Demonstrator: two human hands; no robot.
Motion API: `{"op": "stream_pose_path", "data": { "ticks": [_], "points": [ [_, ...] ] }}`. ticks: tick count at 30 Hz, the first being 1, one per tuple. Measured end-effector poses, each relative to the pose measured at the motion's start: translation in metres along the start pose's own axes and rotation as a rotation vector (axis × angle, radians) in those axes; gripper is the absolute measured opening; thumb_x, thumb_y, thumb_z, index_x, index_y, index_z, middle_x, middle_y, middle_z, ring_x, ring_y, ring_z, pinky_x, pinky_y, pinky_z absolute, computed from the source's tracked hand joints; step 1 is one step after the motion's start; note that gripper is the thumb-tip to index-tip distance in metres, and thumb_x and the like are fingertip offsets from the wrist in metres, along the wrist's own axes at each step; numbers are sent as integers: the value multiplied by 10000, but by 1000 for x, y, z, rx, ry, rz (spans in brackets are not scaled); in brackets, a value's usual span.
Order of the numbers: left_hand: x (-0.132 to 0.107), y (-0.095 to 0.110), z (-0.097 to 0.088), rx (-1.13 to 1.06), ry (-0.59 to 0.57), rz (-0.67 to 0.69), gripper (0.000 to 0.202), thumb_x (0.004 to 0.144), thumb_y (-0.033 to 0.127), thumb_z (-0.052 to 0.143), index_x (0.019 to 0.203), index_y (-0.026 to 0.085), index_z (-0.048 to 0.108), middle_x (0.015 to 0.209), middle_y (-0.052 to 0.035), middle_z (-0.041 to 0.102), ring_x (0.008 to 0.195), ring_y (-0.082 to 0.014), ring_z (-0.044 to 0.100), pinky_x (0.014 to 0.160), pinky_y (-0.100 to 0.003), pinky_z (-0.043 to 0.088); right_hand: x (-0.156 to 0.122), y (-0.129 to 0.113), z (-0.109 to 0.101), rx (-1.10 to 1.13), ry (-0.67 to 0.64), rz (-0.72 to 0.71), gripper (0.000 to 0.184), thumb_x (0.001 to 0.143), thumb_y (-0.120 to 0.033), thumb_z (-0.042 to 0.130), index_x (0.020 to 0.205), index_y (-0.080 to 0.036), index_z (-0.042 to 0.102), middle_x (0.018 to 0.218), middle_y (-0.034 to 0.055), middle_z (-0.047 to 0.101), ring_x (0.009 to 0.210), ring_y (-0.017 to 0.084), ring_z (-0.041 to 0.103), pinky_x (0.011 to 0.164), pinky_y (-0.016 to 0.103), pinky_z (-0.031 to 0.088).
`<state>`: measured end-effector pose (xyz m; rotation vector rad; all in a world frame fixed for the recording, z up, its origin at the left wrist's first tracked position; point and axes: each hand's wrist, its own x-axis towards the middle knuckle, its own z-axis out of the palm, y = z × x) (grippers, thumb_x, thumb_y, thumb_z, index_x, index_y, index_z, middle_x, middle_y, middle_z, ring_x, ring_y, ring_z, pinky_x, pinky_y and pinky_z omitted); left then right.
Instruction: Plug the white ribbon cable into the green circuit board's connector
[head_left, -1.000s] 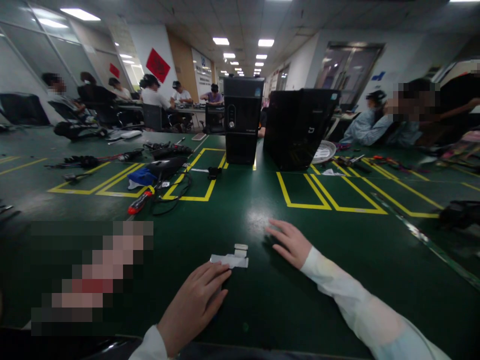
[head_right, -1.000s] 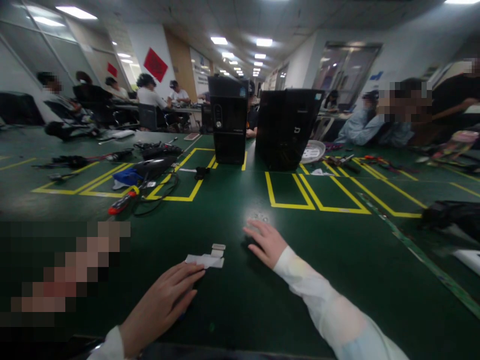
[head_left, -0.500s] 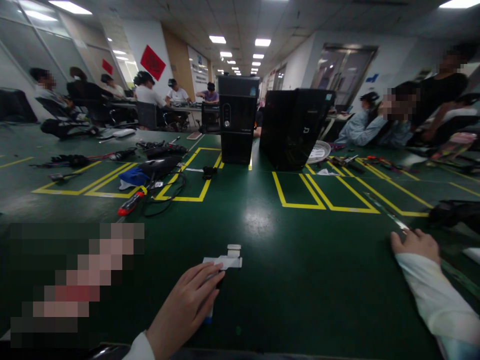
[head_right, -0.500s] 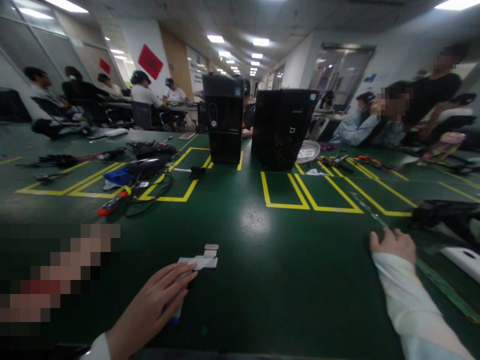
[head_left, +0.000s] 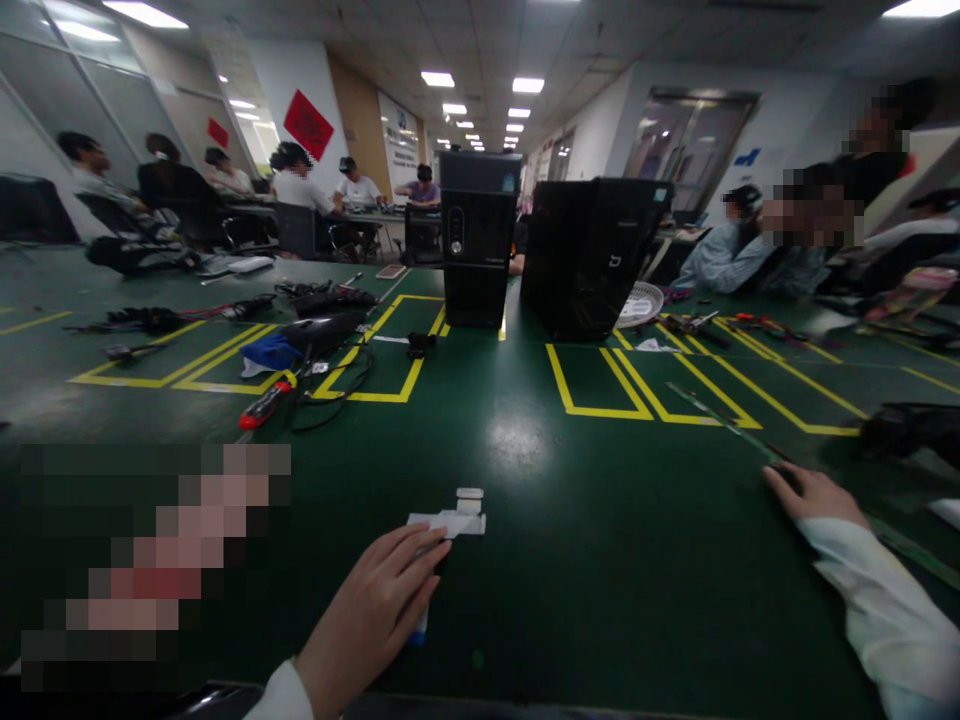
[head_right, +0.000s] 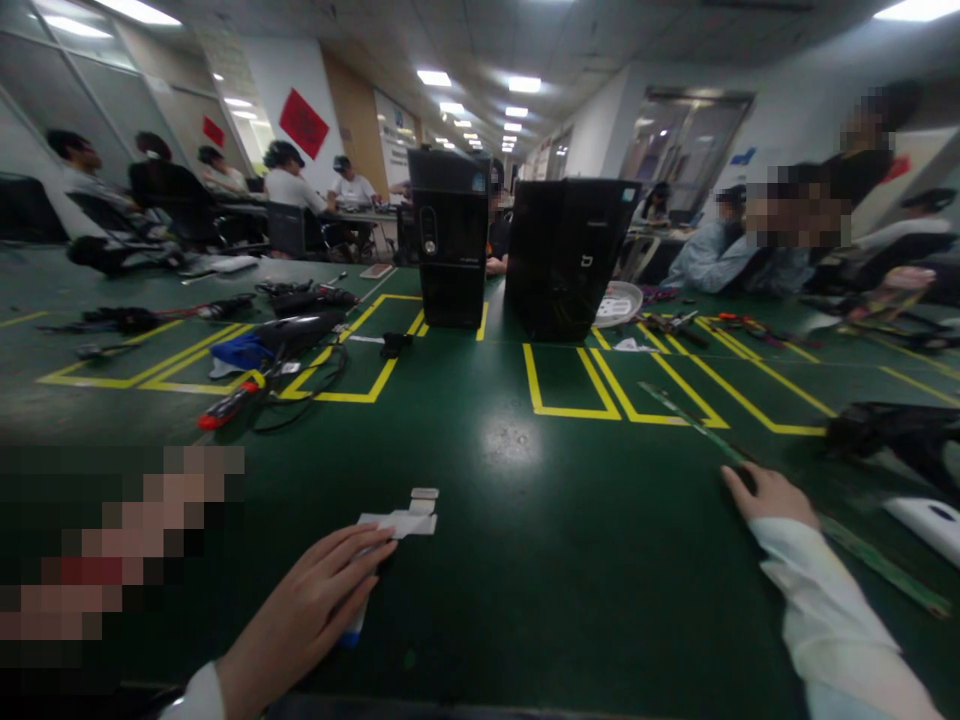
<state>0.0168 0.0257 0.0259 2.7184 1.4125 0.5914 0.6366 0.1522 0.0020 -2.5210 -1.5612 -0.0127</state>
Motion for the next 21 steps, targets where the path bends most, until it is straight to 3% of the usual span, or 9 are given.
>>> {"op": "stream_pose_path", "data": {
  "ticks": [6, 12, 21],
  "points": [
    [-1, 0, 0, 0, 6, 1, 363, 932, 241, 474, 1289, 264, 533, 1305, -11, 576, 1202, -198, 508, 988, -366, 468, -12, -18, 3, 155, 4, -325, 575, 767, -516, 378, 1146, -135, 581, 1180, 185, 608, 1108, 292, 569, 978, 395, 423],
    [0, 1, 0, 3, 14, 5, 365, 929, 238, 476, 1288, 265, 535, 1300, -8, 579, 1194, -195, 513, 991, -361, 462, -32, -50, 15, 256, 78, -662, 519, 815, -537, 423, 1134, -165, 596, 1202, 175, 601, 1112, 300, 565, 987, 462, 417],
    [-1, -1, 2, 32, -10, 8, 378, 935, 237, 465, 1309, 257, 509, 1316, -9, 564, 1210, -195, 496, 993, -372, 459, -76, -130, 22, 285, 120, -1017, 466, 894, -456, 432, 1258, -184, 532, 1275, 140, 556, 1187, 266, 514, 995, 489, 420]
  ]
}}
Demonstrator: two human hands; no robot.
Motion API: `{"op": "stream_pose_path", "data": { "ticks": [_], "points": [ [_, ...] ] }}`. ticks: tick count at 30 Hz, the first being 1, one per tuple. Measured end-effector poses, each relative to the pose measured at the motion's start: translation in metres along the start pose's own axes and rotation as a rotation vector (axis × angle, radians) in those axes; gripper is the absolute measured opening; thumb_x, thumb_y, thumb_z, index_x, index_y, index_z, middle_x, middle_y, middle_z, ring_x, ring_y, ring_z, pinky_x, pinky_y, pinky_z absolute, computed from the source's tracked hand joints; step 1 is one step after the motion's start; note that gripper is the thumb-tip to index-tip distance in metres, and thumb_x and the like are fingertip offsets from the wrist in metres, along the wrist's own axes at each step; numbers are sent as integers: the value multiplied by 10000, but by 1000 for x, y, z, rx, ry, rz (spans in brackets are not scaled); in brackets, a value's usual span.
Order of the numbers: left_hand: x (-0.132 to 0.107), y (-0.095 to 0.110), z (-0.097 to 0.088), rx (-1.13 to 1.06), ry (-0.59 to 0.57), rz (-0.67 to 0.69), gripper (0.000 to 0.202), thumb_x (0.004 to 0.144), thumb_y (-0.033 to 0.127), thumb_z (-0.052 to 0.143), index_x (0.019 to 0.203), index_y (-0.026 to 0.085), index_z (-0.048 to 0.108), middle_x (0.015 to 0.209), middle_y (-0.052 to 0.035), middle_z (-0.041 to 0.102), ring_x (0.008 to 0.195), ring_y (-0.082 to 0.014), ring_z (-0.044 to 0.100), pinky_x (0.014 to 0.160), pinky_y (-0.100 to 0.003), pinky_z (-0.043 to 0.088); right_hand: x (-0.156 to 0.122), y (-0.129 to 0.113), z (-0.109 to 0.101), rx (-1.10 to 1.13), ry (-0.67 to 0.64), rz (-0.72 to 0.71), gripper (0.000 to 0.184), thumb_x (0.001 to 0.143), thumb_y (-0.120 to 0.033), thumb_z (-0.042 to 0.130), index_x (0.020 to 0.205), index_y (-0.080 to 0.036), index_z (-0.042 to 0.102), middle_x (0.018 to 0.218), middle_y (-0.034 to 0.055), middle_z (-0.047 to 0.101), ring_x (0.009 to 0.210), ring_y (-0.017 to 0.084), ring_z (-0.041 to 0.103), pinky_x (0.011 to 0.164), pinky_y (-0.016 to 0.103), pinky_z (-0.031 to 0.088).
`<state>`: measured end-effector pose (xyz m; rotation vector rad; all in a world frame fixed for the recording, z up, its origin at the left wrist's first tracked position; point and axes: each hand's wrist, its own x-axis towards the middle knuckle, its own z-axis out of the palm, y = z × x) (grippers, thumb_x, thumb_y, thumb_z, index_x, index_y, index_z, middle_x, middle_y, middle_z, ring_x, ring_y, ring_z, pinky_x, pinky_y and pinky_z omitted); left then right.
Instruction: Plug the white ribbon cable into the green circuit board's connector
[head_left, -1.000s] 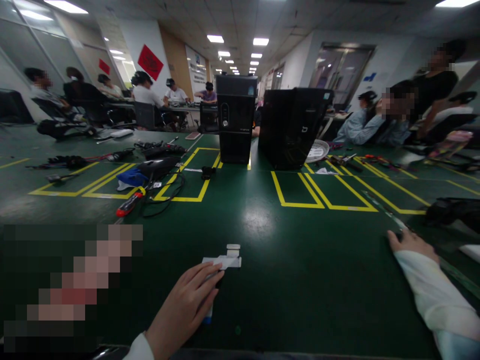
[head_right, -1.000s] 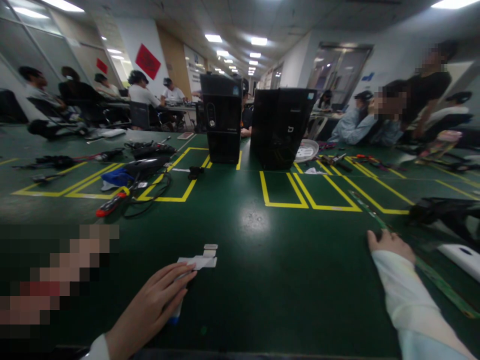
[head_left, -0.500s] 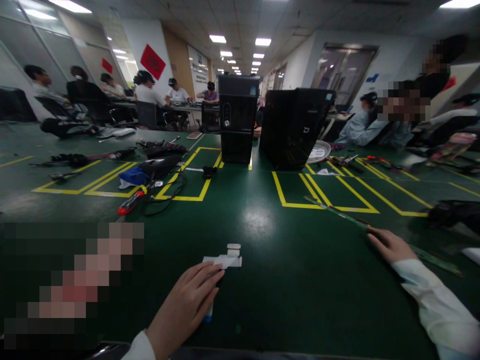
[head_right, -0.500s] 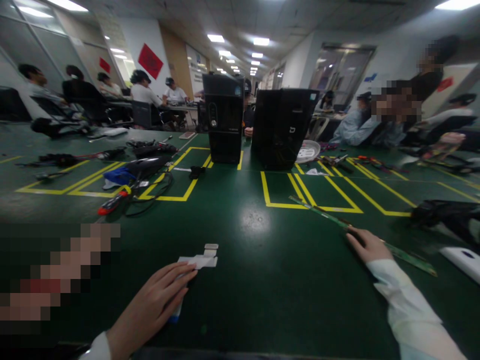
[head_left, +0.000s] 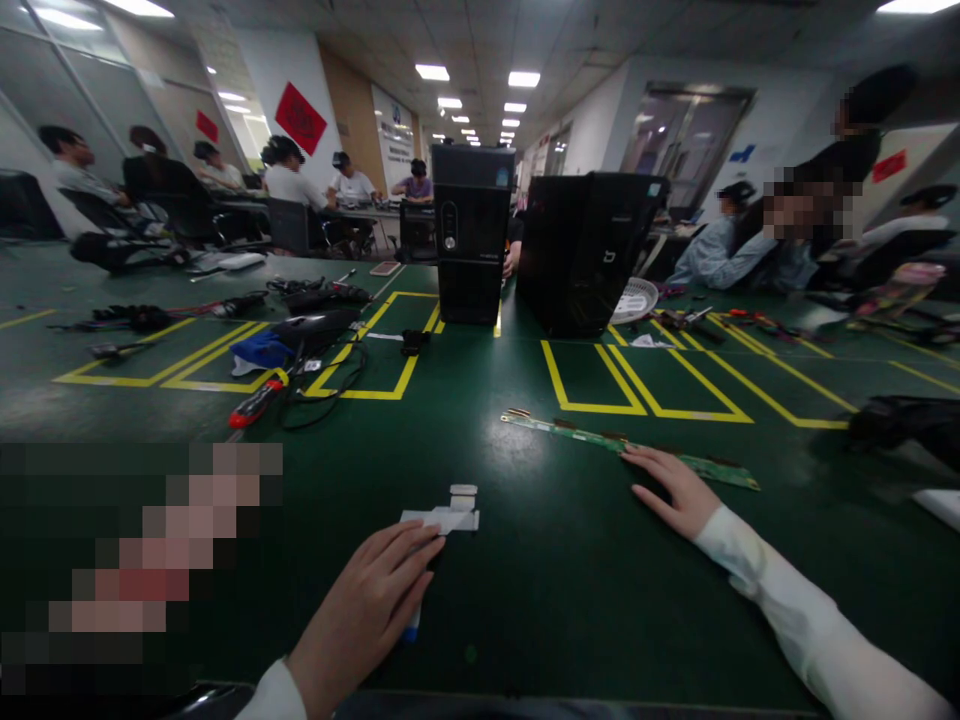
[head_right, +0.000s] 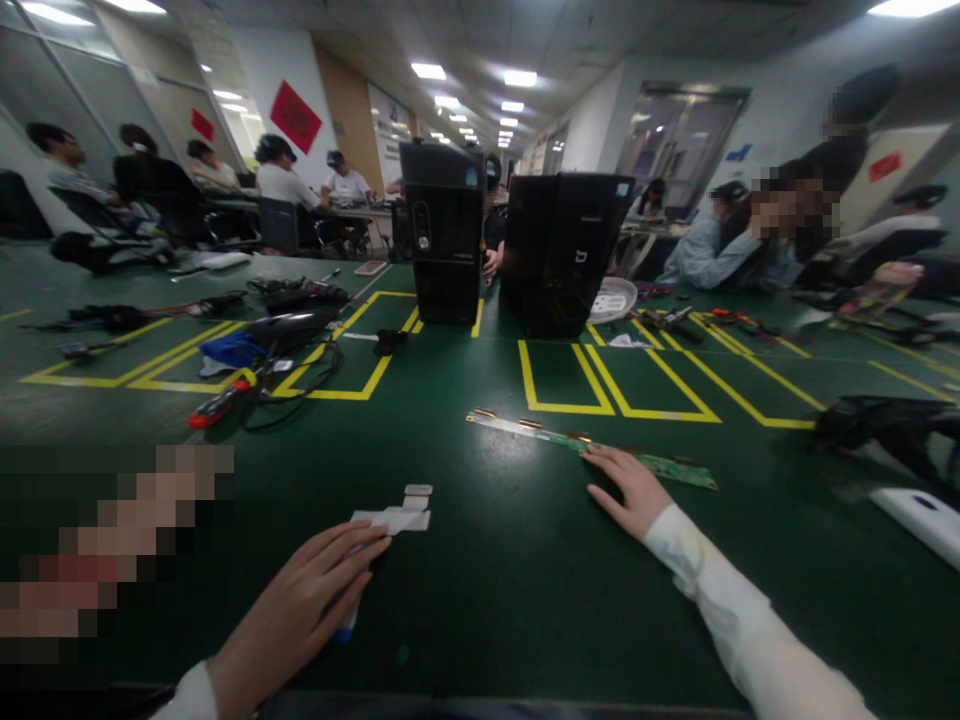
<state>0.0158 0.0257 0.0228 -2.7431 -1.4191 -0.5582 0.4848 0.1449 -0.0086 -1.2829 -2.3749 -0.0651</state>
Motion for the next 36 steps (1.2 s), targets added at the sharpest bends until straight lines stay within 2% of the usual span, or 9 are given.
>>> {"op": "stream_pose_path", "data": {
  "ticks": [4, 10, 19, 23, 26, 28, 31, 36],
  "points": [
    [0, 0, 0, -7, -2, -4, 377, 934, 240, 465, 1307, 266, 514, 1320, -7, 563, 1208, -197, 497, 998, -373, 456, 25, -41, 12, 37, -29, -107, 456, 908, -413, 447, 1296, -181, 496, 1312, 136, 527, 1229, 259, 471, 1019, 482, 398],
    [0, 1, 0, -9, 20, 3, 376, 933, 247, 468, 1305, 264, 520, 1305, -12, 576, 1193, -197, 513, 992, -366, 461, 58, -92, 27, 85, -93, -205, 492, 904, -437, 456, 1319, -172, 480, 1343, 142, 495, 1253, 264, 435, 1037, 484, 365],
    [2, 1, -1, -7, 11, 7, 390, 937, 247, 456, 1324, 260, 503, 1298, -21, 581, 1187, -204, 520, 985, -374, 467, 91, -158, 45, 90, -167, -173, 531, 911, -484, 411, 1338, -173, 472, 1371, 132, 461, 1272, 276, 376, 1049, 485, 321],
    [1, 1, -1, -14, 10, -2, 405, 940, 245, 455, 1343, 275, 483, 1300, -27, 580, 1183, -213, 527, 984, -386, 467, 98, -179, 48, 98, -211, -194, 584, 895, -535, 412, 1357, -180, 453, 1390, 128, 439, 1282, 298, 358, 1053, 502, 311],
    [0, 1, 0, -25, 7, -7, 423, 934, 243, 468, 1355, 281, 466, 1306, -19, 575, 1189, -213, 522, 986, -391, 467, 98, -180, 49, 113, -196, -204, 588, 896, -536, 413, 1361, -178, 446, 1410, 134, 414, 1312, 296, 329, 1064, 508, 305],
    [0, 1, -1, -44, 11, -22, 415, 931, 243, 474, 1344, 284, 481, 1299, -16, 580, 1188, -211, 522, 989, -393, 466, 97, -172, 49, 116, -164, -229, 562, 910, -504, 406, 1362, -172, 440, 1445, 134, 370, 1356, 285, 266, 1078, 505, 294],
    [1, 2, -4, -142, 17, -58, 389, 936, 233, 463, 1318, 289, 511, 1291, -19, 585, 1198, -203, 516, 994, -380, 465, 92, -149, 46, 94, -77, -241, 489, 938, -439, 368, 1329, -164, 470, 1446, 132, 373, 1376, 272, 235, 1087, 510, 286],
    [6, 6, -18, -291, -23, -68, 368, 964, 200, 387, 1298, 284, 519, 1349, -36, 526, 1259, -191, 462, 1025, -376, 433, 78, -108, 42, 113, -19, -204, 443, 961, -394, 326, 1290, -156, 503, 1368, 142, 462, 1338, 264, 313, 1070, 503, 331]
  ]
}}
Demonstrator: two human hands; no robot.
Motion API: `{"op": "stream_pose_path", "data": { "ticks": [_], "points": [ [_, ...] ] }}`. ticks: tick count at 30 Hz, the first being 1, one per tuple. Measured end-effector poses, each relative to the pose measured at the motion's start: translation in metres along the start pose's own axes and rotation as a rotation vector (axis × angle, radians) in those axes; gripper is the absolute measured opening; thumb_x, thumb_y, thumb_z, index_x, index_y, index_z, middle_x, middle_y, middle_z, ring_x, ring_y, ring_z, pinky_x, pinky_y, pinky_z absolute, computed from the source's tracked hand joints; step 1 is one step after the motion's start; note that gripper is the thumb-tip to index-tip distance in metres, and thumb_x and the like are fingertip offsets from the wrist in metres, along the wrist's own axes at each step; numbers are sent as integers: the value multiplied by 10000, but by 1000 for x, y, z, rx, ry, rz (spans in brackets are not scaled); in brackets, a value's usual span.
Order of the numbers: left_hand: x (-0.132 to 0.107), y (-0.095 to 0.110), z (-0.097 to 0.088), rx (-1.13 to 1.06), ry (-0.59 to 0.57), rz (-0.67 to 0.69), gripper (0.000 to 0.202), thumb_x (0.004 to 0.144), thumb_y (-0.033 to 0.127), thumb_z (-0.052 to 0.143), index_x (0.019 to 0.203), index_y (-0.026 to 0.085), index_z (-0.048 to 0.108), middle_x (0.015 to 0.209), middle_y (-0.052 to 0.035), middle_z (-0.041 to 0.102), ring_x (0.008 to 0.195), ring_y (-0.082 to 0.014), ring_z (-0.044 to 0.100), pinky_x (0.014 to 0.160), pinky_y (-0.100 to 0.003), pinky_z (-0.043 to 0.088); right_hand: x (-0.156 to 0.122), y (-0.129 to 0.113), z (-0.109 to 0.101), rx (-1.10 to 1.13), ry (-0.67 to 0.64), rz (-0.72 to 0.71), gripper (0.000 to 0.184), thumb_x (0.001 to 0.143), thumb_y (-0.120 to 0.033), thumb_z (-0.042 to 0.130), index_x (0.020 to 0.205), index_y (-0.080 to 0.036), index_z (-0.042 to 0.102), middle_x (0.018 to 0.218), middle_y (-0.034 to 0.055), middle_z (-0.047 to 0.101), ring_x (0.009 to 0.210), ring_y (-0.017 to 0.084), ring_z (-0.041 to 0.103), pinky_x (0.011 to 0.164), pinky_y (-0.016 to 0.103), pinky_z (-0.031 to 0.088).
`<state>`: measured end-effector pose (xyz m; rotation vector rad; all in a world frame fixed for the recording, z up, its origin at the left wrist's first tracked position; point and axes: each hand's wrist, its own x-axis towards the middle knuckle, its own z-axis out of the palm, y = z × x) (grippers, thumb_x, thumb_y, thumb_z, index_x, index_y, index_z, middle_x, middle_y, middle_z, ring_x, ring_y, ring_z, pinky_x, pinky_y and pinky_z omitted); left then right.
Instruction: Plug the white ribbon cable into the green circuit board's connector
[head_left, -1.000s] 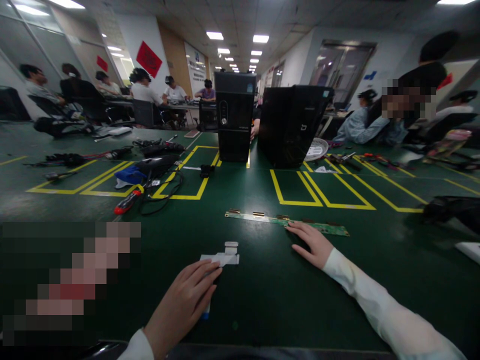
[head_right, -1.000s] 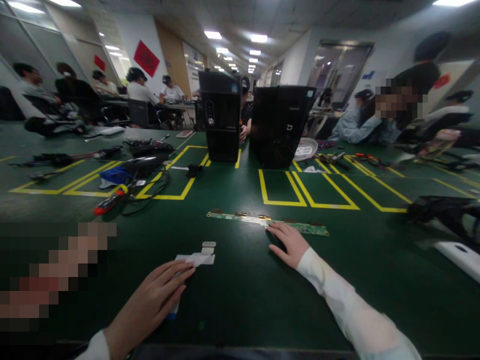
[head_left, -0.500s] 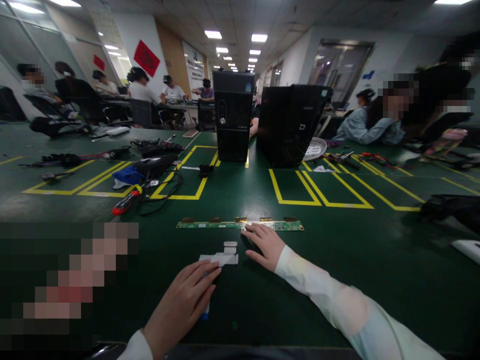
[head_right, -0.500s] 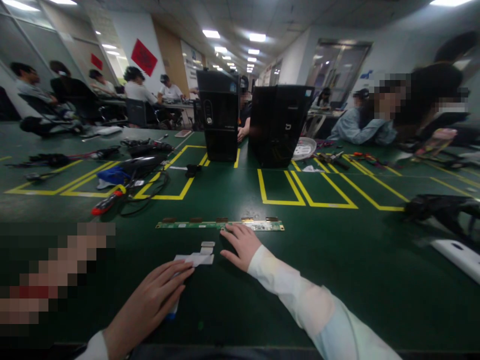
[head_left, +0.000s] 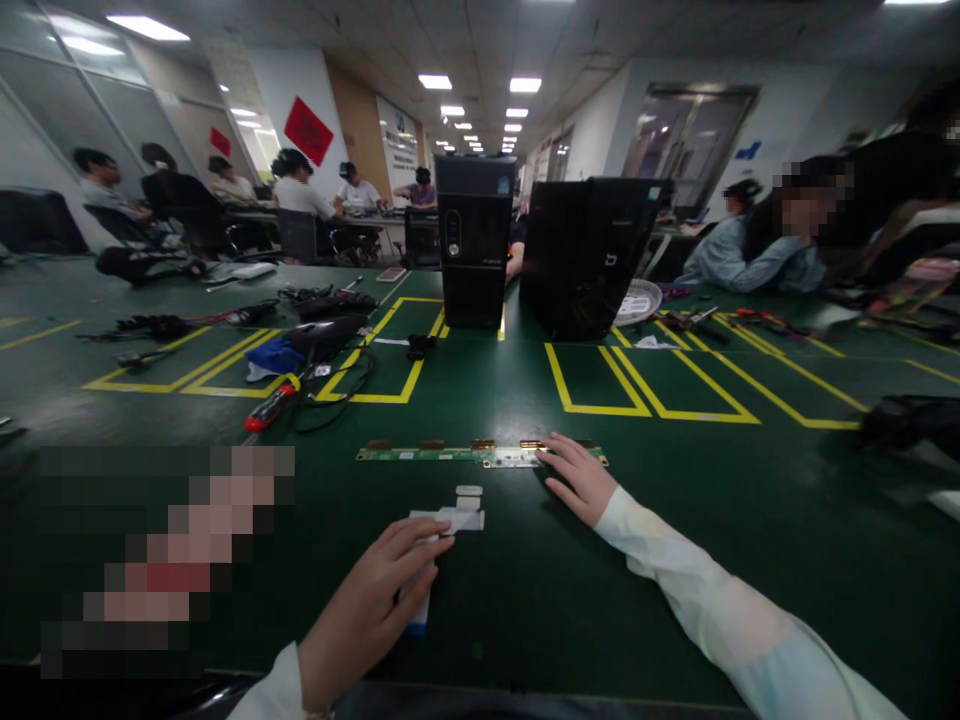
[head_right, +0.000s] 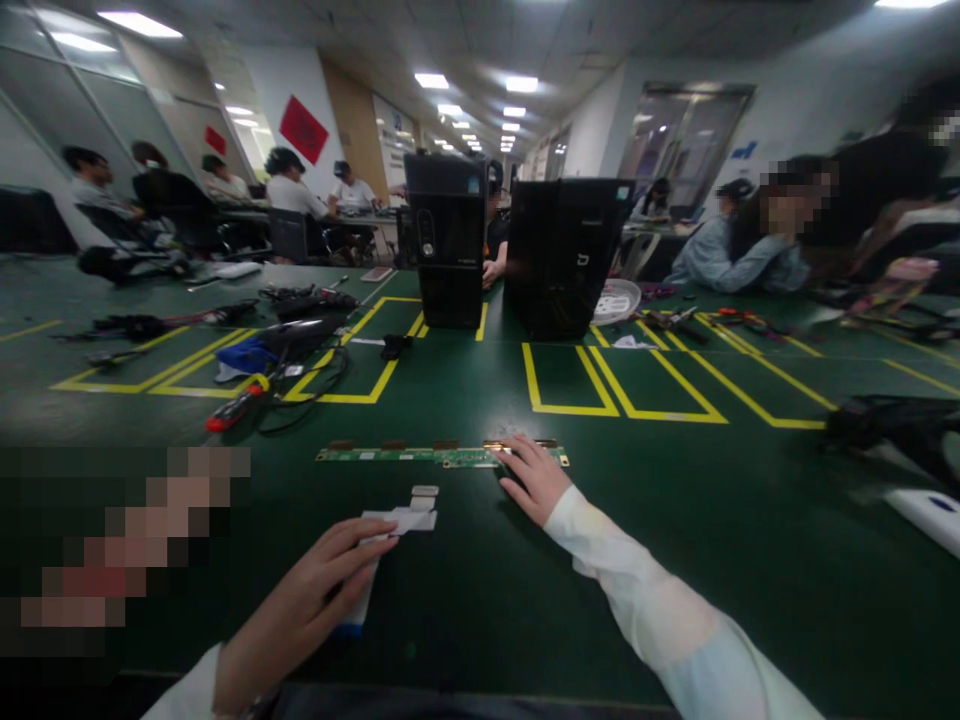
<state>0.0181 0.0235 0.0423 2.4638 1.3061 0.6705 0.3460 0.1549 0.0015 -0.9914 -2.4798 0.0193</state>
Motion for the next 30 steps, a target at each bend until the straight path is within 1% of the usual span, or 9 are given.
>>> {"op": "stream_pose_path", "data": {
  "ticks": [2, 5, 7, 10, 13, 18, 23, 26, 30],
  "points": [
    [5, 4, -4, 37, -44, 19, 383, 959, 200, 404, 1323, 286, 487, 1392, -33, 484, 1292, -199, 424, 1055, -403, 398, -9, 8, 0, 8, -2, 8, 445, 959, -401, 330, 1300, -168, 497, 1363, 141, 464, 1327, 268, 334, 1061, 513, 341],
    [16, 6, -4, 114, -91, 48, 418, 946, 201, 430, 1356, 282, 443, 1437, -26, 435, 1327, -210, 379, 1077, -426, 365, -17, 10, 3, -2, -24, 15, 466, 954, -418, 346, 1326, -169, 476, 1366, 145, 460, 1319, 273, 349, 1062, 514, 337],
    [25, 3, 0, 166, -100, 52, 424, 940, 215, 444, 1360, 275, 435, 1442, -32, 430, 1333, -223, 371, 1075, -443, 364, -19, 9, 4, -11, -46, 22, 486, 949, -434, 357, 1344, -170, 459, 1371, 149, 454, 1306, 274, 367, 1062, 508, 339],
    [34, -2, 9, 236, -97, 20, 401, 933, 258, 465, 1334, 262, 468, 1414, -58, 459, 1304, -248, 415, 1047, -471, 387, -17, 5, 3, -23, -62, 35, 508, 938, -456, 376, 1342, -159, 463, 1368, 159, 451, 1278, 277, 396, 1051, 498, 349],
    [38, -3, 18, 249, -112, -5, 401, 928, 274, 472, 1327, 236, 476, 1387, -77, 487, 1271, -244, 454, 1016, -443, 423, -14, 0, -1, -32, -73, 46, 525, 916, -468, 422, 1341, -163, 468, 1348, 160, 467, 1255, 284, 413, 1036, 500, 356],
    [43, 16, 29, 218, -89, 24, 415, 909, 251, 486, 1322, 210, 468, 1367, -89, 505, 1242, -229, 481, 1002, -411, 433, -10, -15, -3, -5, -114, 16, 542, 898, -476, 444, 1343, -168, 466, 1322, 151, 490, 1198, 287, 449, 1000, 495, 380],
    [54, 38, 44, 219, -99, 35, 472, 892, 256, 511, 1348, 165, 427, 1374, -118, 495, 1273, -250, 445, 1026, -424, 409, -8, -28, 0, -3, -111, 8, 525, 899, -456, 446, 1321, -148, 487, 1311, 154, 495, 1190, 293, 436, 994, 495, 380],
    [60, 46, 54, 223, -73, 19, 447, 893, 266, 511, 1318, 135, 456, 1358, -138, 505, 1271, -261, 448, 1031, -420, 408, -9, -29, 2, 2, -111, 5, 504, 898, -438, 451, 1324, -170, 483, 1314, 151, 489, 1205, 291, 423, 1012, 512, 363],
    [64, 51, 65, 225, -24, 26, 443, 914, 306, 483, 1324, 142, 447, 1364, -139, 500, 1280, -266, 439, 1037, -429, 404, -10, -27, 3, -3, -114, -1, 499, 898, -418, 454, 1327, -165, 476, 1331, 156, 476, 1257, 292, 384, 1049, 529, 324]
  ]
}}
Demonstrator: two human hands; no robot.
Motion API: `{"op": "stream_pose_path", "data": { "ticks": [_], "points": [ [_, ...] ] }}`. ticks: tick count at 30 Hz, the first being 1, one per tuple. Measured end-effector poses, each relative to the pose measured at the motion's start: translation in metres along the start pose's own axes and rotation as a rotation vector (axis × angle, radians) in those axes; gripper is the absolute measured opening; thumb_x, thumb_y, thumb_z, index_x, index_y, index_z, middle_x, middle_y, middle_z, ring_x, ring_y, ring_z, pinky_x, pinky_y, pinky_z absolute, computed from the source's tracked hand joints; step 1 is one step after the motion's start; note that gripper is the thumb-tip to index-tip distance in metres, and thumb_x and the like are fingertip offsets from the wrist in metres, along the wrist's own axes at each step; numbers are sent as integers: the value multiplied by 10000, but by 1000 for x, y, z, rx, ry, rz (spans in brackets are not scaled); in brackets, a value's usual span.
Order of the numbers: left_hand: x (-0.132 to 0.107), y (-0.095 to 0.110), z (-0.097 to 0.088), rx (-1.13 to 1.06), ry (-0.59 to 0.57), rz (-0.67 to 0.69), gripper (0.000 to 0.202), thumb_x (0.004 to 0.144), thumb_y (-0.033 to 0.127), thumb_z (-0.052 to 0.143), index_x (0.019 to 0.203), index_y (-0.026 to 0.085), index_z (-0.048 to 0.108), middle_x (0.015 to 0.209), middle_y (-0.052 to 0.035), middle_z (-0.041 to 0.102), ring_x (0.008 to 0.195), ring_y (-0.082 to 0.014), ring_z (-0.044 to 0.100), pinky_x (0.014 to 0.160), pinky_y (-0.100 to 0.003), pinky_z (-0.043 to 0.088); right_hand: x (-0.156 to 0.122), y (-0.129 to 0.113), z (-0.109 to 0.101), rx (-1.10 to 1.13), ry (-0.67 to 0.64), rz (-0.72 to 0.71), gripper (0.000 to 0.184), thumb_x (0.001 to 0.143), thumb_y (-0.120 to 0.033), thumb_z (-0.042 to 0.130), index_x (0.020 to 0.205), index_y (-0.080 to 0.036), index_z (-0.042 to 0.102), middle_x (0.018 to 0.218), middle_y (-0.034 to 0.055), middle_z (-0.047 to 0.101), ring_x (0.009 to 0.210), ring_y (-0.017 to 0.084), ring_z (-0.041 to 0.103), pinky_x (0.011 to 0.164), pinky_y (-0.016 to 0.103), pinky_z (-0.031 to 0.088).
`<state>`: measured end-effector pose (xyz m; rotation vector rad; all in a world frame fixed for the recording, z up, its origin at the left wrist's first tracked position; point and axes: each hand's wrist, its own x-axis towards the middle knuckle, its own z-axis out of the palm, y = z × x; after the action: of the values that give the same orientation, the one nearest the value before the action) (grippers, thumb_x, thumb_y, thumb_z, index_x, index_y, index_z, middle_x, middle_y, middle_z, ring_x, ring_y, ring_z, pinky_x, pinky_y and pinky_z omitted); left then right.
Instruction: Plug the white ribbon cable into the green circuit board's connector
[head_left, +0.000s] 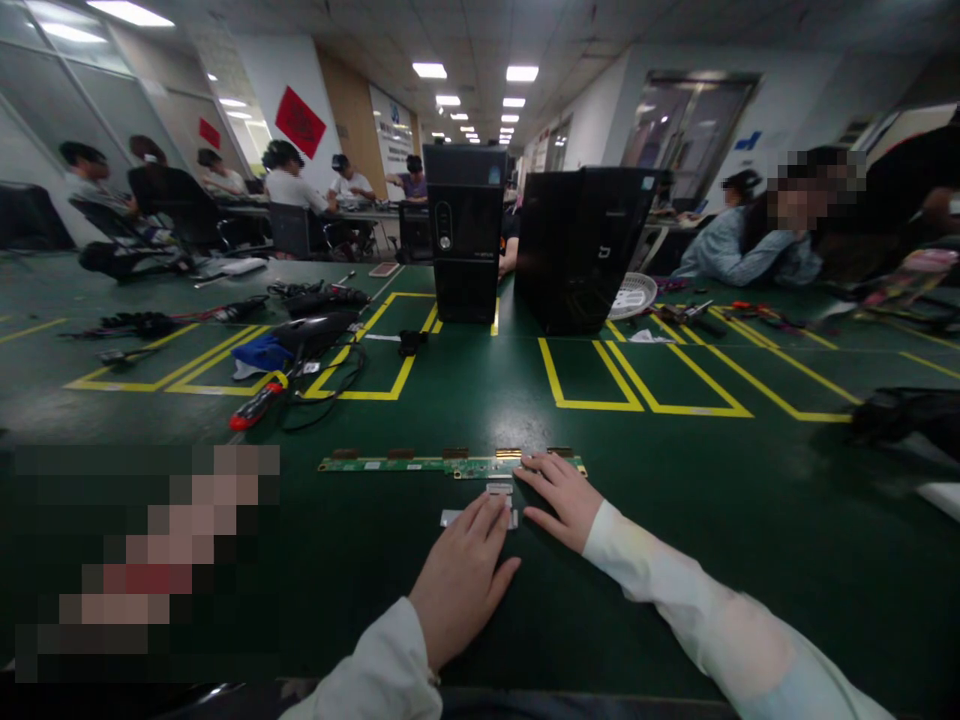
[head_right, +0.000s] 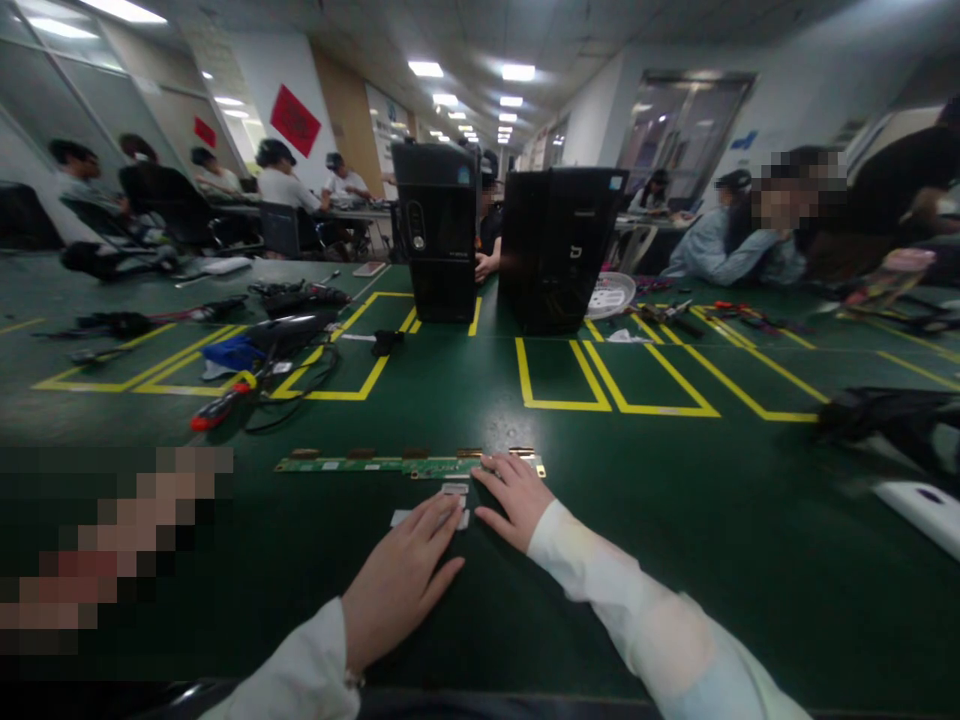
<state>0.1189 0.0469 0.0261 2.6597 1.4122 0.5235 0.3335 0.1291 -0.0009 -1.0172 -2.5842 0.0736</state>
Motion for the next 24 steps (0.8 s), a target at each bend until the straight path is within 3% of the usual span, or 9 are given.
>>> {"op": "stream_pose_path", "data": {
  "ticks": [10, 17, 24],
  "points": [
    [5, 6, 7, 55, -3, -43, 474, 916, 317, 476, 1329, 88, 438, 1366, -174, 496, 1289, -290, 430, 1040, -447, 400, 0, 0, 1, 6, 8, 2, 511, 900, -438, 448, 1335, -169, 470, 1335, 146, 476, 1273, 298, 385, 1061, 527, 315],
    [5, 4, 11, 56, 20, -39, 475, 929, 332, 457, 1346, 108, 423, 1385, -167, 480, 1302, -283, 417, 1029, -450, 412, 0, -1, -2, 15, -7, 7, 508, 906, -434, 446, 1342, -172, 461, 1352, 144, 464, 1281, 294, 375, 1068, 520, 307],
    [6, 3, 10, 88, -35, -21, 488, 930, 302, 452, 1357, 69, 410, 1403, -182, 460, 1316, -285, 399, 1057, -456, 383, 0, -1, 1, 7, 7, 10, 508, 898, -434, 455, 1334, -173, 470, 1336, 149, 474, 1271, 289, 385, 1068, 515, 304]
  ]
}}
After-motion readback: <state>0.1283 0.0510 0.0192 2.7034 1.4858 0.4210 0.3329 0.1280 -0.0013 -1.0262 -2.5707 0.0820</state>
